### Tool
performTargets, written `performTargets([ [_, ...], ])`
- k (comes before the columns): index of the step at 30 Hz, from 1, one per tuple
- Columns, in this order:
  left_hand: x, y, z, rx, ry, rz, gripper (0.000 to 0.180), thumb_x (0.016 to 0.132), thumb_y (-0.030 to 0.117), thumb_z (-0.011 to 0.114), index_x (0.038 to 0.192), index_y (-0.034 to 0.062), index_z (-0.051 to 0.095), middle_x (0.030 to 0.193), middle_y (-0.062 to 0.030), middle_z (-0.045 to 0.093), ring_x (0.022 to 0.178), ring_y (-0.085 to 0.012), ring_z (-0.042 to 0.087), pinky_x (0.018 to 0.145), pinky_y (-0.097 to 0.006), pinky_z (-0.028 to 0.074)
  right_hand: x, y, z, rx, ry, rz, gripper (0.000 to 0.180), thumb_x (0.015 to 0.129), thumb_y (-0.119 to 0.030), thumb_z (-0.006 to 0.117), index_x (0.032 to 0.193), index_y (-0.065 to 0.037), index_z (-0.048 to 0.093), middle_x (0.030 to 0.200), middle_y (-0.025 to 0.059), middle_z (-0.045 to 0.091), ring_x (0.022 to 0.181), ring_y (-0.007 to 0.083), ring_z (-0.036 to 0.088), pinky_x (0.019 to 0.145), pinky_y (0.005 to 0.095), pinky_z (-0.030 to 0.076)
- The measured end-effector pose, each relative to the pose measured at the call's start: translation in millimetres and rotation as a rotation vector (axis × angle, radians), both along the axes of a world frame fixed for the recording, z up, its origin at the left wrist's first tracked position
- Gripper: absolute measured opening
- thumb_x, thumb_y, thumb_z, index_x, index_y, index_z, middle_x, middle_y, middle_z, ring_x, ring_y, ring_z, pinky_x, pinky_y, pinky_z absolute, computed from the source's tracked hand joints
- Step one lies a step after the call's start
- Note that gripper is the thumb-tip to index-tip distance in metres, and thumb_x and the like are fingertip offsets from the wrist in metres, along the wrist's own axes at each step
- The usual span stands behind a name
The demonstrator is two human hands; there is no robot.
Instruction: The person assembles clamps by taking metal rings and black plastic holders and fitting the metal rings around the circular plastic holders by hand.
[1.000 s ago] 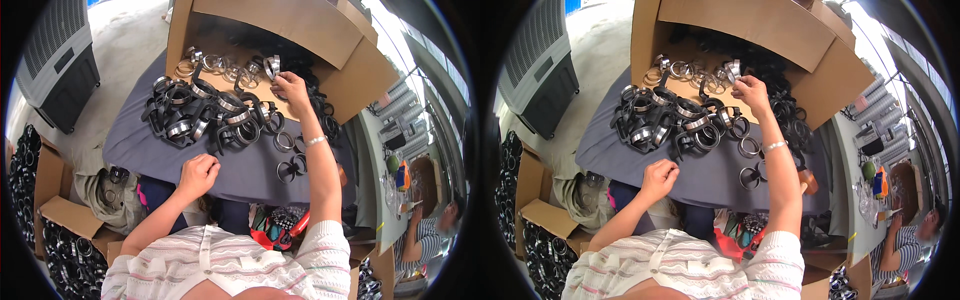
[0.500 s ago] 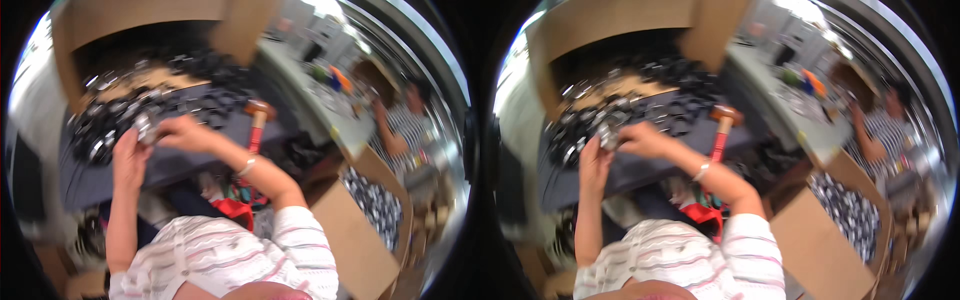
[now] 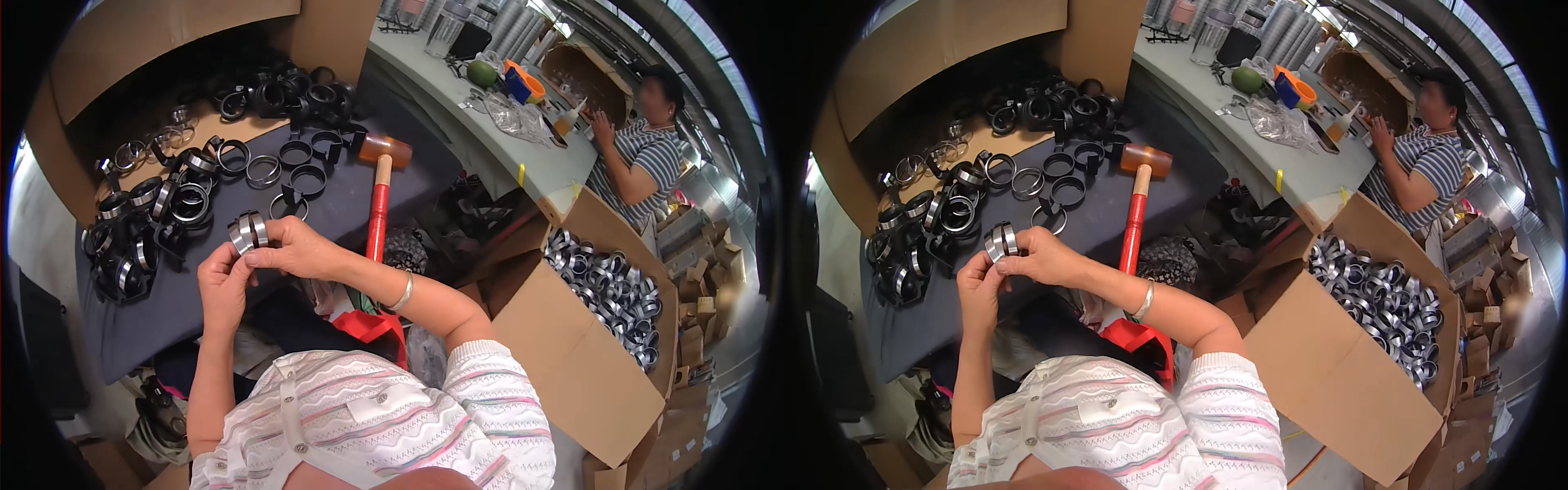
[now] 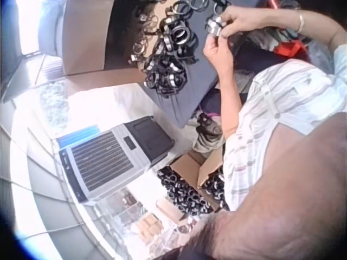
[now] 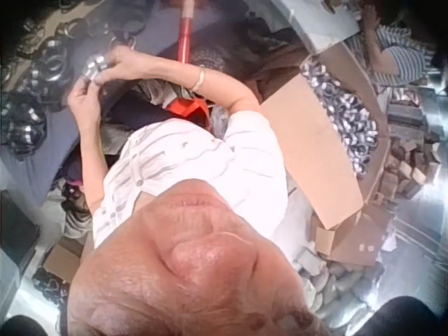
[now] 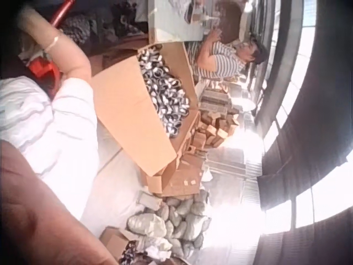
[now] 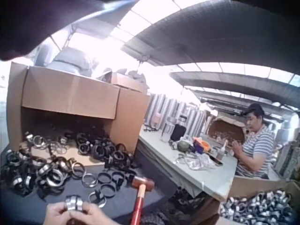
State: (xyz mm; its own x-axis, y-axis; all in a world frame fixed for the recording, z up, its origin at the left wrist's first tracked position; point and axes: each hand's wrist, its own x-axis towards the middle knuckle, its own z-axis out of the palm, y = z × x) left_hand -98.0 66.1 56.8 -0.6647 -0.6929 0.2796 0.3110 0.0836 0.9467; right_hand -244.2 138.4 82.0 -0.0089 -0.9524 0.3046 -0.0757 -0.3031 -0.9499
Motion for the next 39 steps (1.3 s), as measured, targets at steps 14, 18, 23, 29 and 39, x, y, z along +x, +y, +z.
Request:
performTargets([
  [14,14.3,-6.3,-4.0,0.213,0.008,0.214,0.014,0.087,0.009,0.057,0.085,-0.0031,0.063,0.075,-0.0056,0.063,0.059,-0.0103,0.058,0.051,-0.02,0.041,18.1,-18.3,-4.4,0.15,-0.363,-0.15,0.013,0.077,-0.005,0.066,0.09,-0.002,0.067,0.084,0.0017,0.066,0.071,0.007,0.055,0.066,0.0237,0.044],
  [18,24.6,-19.2,-29.3,0.11,0.002,0.338,0.015,0.085,0.012,0.059,0.083,-0.0026,0.064,0.083,-0.008,0.067,0.06,-0.0117,0.059,0.053,-0.021,0.043,-12.8,-25.7,5.3,0.171,-0.141,-0.312,0.011,0.077,-0.007,0.068,0.087,-0.003,0.066,0.074,-0.001,0.061,0.063,0.0059,0.051,0.057,0.0208,0.041],
  [23,36.5,-23.5,-53.3,-0.661,-0.465,0.48,0.015,0.079,0.01,0.062,0.091,0.0016,0.064,0.084,-0.01,0.063,0.066,-0.0233,0.061,0.06,-0.033,0.048,-35.8,-52.4,14.6,0.304,0.088,-0.186,0.011,0.077,-0.004,0.068,0.087,-0.002,0.065,0.073,-0.0015,0.061,0.062,0.0046,0.05,0.056,0.0206,0.04],
  [29,25.7,-25.4,-33.8,-0.679,-0.504,0.531,0.019,0.076,0.011,0.066,0.092,0.0011,0.065,0.086,-0.011,0.06,0.073,-0.0257,0.061,0.063,-0.036,0.048,-24.4,-51.2,0.0,0.319,0.236,-0.01,0.013,0.077,-0.002,0.068,0.089,0.0,0.065,0.073,-0.0029,0.059,0.064,0.0046,0.048,0.058,0.021,0.041],
  [39,29.3,-28.9,-31.5,0.433,0.025,0.153,0.017,0.087,0.018,0.062,0.074,0.0077,0.057,0.064,0.0009,0.057,0.048,-0.0045,0.05,0.042,-0.017,0.032,0.7,-39.1,-27.4,0.289,-0.024,-0.122,0.011,0.076,-0.004,0.068,0.084,0.001,0.062,0.075,0.005,0.062,0.067,0.0141,0.057,0.062,0.0294,0.047],
])
